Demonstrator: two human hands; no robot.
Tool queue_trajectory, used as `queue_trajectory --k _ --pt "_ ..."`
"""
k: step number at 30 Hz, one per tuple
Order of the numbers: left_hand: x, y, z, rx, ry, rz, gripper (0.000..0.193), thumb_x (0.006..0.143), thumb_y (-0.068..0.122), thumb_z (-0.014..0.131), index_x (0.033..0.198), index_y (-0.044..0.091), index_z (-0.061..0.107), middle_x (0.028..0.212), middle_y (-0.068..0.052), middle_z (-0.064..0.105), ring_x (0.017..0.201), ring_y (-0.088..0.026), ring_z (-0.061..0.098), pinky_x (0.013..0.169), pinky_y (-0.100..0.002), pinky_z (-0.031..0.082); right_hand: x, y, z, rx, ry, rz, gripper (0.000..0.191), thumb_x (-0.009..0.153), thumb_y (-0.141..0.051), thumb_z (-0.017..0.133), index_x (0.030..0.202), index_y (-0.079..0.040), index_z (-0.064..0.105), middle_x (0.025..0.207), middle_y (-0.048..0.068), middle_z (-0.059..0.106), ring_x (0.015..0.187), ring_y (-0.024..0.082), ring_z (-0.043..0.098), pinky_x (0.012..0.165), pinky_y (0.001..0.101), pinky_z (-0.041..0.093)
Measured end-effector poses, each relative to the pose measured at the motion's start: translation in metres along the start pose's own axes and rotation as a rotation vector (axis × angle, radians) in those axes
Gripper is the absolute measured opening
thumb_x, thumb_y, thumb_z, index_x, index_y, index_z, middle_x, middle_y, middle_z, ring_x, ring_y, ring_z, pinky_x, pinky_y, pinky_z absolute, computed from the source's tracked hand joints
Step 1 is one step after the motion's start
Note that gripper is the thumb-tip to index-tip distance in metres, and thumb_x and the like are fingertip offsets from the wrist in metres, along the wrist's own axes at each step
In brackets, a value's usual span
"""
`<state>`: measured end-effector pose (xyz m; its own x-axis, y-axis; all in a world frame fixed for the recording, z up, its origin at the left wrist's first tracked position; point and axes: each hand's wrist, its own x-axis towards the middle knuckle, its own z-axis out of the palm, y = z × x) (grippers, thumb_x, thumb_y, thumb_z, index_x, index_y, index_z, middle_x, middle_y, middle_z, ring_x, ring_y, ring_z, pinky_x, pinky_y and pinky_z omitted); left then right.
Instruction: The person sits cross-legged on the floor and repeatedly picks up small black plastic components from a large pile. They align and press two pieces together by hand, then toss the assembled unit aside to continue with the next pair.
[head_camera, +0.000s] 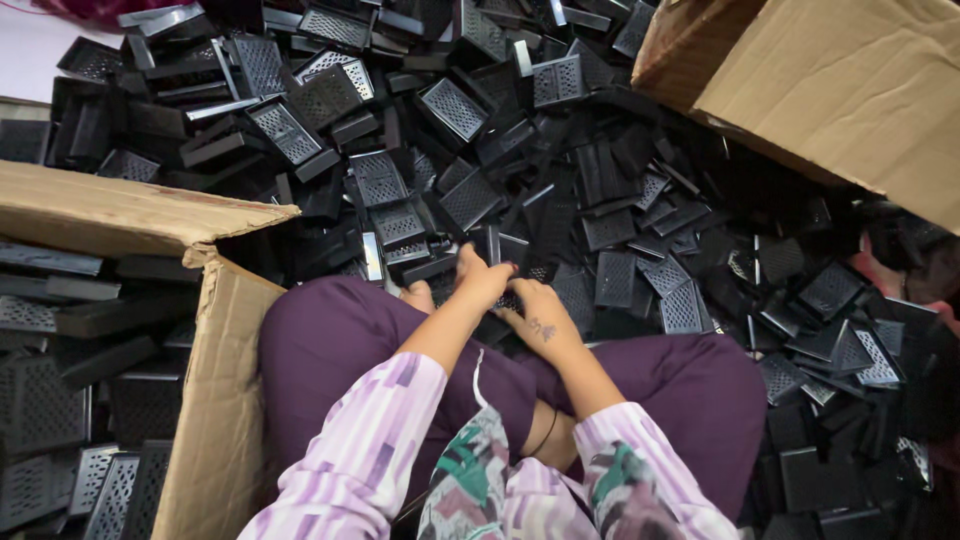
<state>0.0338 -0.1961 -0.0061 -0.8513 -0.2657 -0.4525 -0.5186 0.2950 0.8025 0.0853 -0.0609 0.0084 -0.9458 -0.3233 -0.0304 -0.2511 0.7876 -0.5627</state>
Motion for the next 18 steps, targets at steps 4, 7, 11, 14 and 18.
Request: queue_trajectory --k 4,7,11,14,18 --pt "-0.005 -0.002 0.003 0.079 -0.069 0.029 0.087 0.074 0.043 0.082 0.143 -0.001 0.050 0.141 -0.027 0.055 0.132 -0.040 0.055 0.107 -0.043 0.048 0.011 -0.005 0.005 0.025 0.310 -0.127 0.052 0.075 -0.019 0.085 0.120 -0.001 0.067 0.122 0.027 0.062 0.111 0.043 0.057 0.095 0.0479 0.048" --pt "-0.011 0.002 -0.004 0.120 -0.038 -0.021 0.059 0.085 0.051 0.072 0.122 0.005 0.074 0.133 -0.020 0.063 0.118 -0.035 0.064 0.101 -0.043 0.051 0.021 -0.009 -0.002 0.540 0.268 0.200 0.039 0.080 -0.013 0.083 0.115 -0.001 0.071 0.104 0.015 0.066 0.092 0.027 0.061 0.081 0.0380 0.050" --pt "-0.014 0.014 -0.019 -0.339 -0.149 -0.059 0.069 0.087 0.054 0.074 0.110 -0.011 0.075 0.108 -0.023 0.076 0.095 -0.028 0.071 0.082 -0.038 0.054 0.011 -0.009 -0.013 0.959 0.244 0.181 0.023 0.084 -0.003 0.081 0.101 -0.001 0.066 0.094 -0.001 0.070 0.090 0.008 0.067 0.083 0.0227 0.054" --pt "-0.016 0.021 -0.016 -0.424 -0.100 0.111 0.061 0.078 0.034 0.086 0.118 -0.002 0.059 0.110 -0.012 0.070 0.099 -0.019 0.067 0.082 -0.030 0.055 -0.010 -0.016 -0.032 0.497 0.229 0.055 0.013 0.087 -0.002 0.082 0.094 -0.003 0.071 0.089 0.004 0.067 0.081 0.012 0.064 0.075 0.0248 0.051" --pt "-0.016 0.022 -0.006 -0.722 -0.381 0.084 0.047 0.084 0.026 0.074 0.123 0.005 0.057 0.105 -0.008 0.074 0.094 -0.018 0.072 0.077 -0.030 0.059 -0.033 -0.025 -0.060 1.007 0.260 -0.014 0.039 0.089 0.004 0.072 0.123 -0.007 0.057 0.111 0.008 0.067 0.099 0.013 0.066 0.087 0.0265 0.054"
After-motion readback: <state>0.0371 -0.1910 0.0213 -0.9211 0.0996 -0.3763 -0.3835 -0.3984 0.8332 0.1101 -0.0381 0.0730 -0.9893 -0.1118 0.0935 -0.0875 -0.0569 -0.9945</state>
